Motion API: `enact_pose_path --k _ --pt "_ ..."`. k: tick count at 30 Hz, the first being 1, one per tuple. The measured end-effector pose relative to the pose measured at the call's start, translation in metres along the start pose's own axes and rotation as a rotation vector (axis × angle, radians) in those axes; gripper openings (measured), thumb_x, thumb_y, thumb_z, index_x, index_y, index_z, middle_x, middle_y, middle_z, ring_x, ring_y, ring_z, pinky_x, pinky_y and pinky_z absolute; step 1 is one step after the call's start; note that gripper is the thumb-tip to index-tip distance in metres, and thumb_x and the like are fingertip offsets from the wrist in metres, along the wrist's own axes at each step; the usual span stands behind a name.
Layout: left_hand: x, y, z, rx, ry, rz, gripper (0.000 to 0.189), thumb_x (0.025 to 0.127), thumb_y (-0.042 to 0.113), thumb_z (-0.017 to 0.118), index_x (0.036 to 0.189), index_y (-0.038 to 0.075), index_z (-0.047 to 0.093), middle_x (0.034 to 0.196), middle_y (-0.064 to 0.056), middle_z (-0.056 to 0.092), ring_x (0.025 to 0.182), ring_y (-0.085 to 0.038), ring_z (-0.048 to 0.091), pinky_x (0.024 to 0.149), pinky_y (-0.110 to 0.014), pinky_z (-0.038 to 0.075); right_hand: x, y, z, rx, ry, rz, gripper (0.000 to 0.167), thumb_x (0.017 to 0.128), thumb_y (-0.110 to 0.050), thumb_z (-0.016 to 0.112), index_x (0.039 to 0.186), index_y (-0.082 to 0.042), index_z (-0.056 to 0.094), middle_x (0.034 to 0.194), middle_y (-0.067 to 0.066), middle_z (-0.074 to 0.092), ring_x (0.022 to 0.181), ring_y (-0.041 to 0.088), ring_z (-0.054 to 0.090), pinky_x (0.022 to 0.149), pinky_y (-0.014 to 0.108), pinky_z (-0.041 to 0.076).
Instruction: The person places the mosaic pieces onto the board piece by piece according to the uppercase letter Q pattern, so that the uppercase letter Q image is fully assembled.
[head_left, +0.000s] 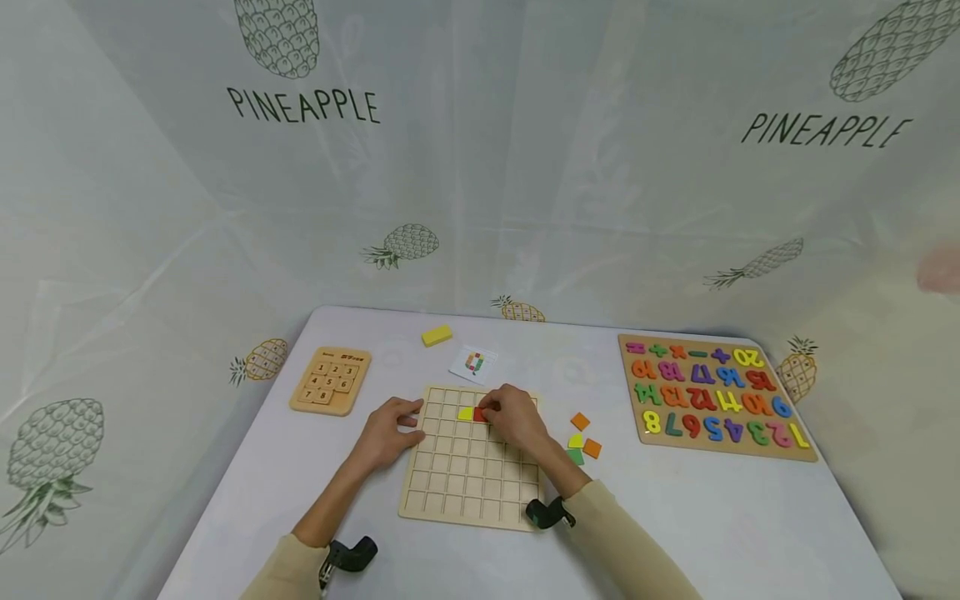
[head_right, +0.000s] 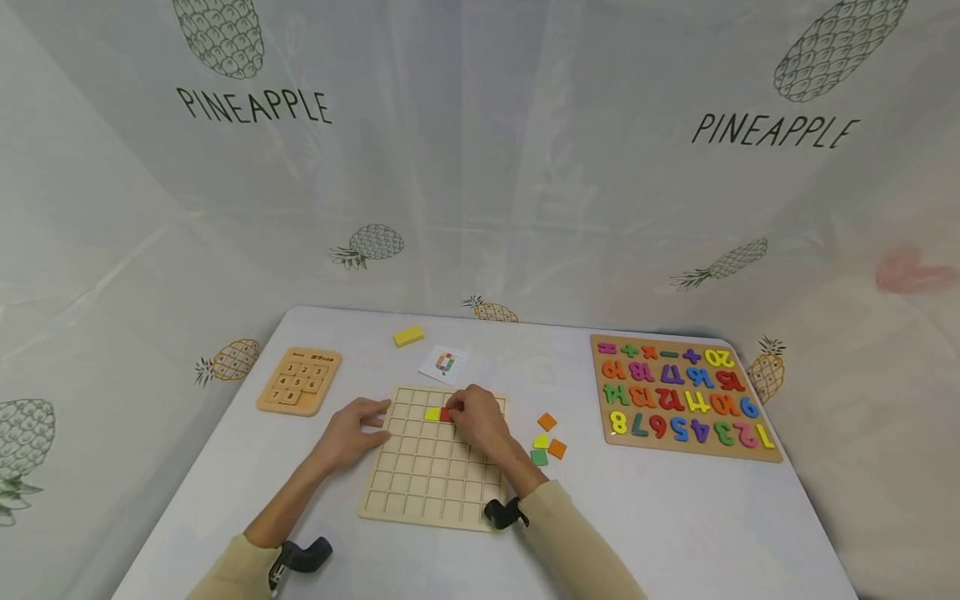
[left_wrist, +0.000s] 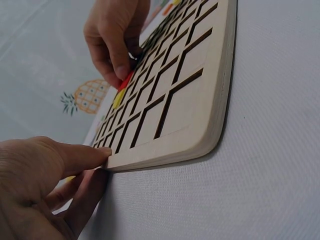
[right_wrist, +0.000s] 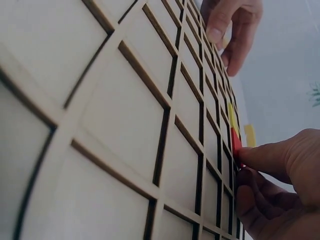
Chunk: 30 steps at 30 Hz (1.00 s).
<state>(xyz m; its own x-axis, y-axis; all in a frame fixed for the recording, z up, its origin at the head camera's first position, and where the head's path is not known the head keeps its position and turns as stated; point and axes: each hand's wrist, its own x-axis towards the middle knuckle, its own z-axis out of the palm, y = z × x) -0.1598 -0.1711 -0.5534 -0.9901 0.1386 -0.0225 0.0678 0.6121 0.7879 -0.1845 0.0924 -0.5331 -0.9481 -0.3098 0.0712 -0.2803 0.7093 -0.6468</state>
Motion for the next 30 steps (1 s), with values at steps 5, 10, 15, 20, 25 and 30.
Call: enact_pose_path --k 5,10,15,20,25,30 --pt "0.000 0.000 0.001 -0.001 -0.002 -0.006 0.058 0.080 0.006 0.082 0.135 0.003 0.063 0.119 -0.005 0.064 0.098 -0.015 0.066 0.081 -0.029 0.054 -0.001 -0.001 0.000 0.009 -0.009 -0.002 0.010 0.094 -0.009 0.070 0.100 -0.009 0.079 0.091 0.001 0.065 0.082 0.015 0.061 0.070 0.029 0.052" --pt "-0.001 0.001 0.001 -0.002 0.001 -0.009 0.059 0.080 0.006 0.082 0.135 0.003 0.063 0.120 -0.005 0.064 0.098 -0.015 0.066 0.080 -0.028 0.054 -0.002 -0.001 0.002 -0.002 -0.014 -0.013 0.010 0.094 -0.010 0.071 0.100 -0.009 0.078 0.088 0.000 0.064 0.079 0.013 0.058 0.068 0.027 0.050" --pt "-0.002 0.001 0.001 -0.010 0.005 -0.004 0.059 0.080 0.005 0.083 0.135 0.002 0.063 0.119 -0.006 0.064 0.098 -0.016 0.066 0.079 -0.027 0.055 -0.002 0.000 0.002 0.002 -0.015 -0.013 0.010 0.093 -0.010 0.071 0.101 -0.009 0.077 0.087 -0.001 0.062 0.077 0.012 0.056 0.067 0.026 0.050" --pt "-0.002 0.002 0.002 -0.015 0.004 -0.005 0.058 0.080 0.005 0.082 0.135 0.002 0.063 0.120 -0.007 0.064 0.099 -0.017 0.067 0.081 -0.029 0.056 -0.005 0.003 -0.002 0.019 -0.022 0.005 0.011 0.096 -0.015 0.069 0.103 -0.012 0.077 0.088 -0.003 0.061 0.078 0.011 0.055 0.070 0.028 0.049" --pt "-0.003 0.002 0.002 -0.019 0.006 -0.003 0.058 0.080 0.004 0.082 0.134 0.001 0.063 0.120 -0.007 0.064 0.100 -0.018 0.067 0.081 -0.031 0.056 -0.015 0.013 -0.018 0.057 -0.021 0.025 0.012 0.096 -0.018 0.069 0.105 -0.016 0.077 0.091 -0.006 0.063 0.081 0.010 0.058 0.073 0.031 0.050" --pt "-0.003 0.002 0.001 -0.022 0.011 0.003 0.058 0.080 0.004 0.082 0.135 0.002 0.063 0.120 -0.007 0.064 0.099 -0.018 0.067 0.081 -0.029 0.056 -0.027 0.028 -0.047 0.087 -0.033 0.032 0.014 0.095 -0.017 0.071 0.107 -0.015 0.077 0.094 -0.005 0.065 0.084 0.011 0.061 0.071 0.030 0.051"
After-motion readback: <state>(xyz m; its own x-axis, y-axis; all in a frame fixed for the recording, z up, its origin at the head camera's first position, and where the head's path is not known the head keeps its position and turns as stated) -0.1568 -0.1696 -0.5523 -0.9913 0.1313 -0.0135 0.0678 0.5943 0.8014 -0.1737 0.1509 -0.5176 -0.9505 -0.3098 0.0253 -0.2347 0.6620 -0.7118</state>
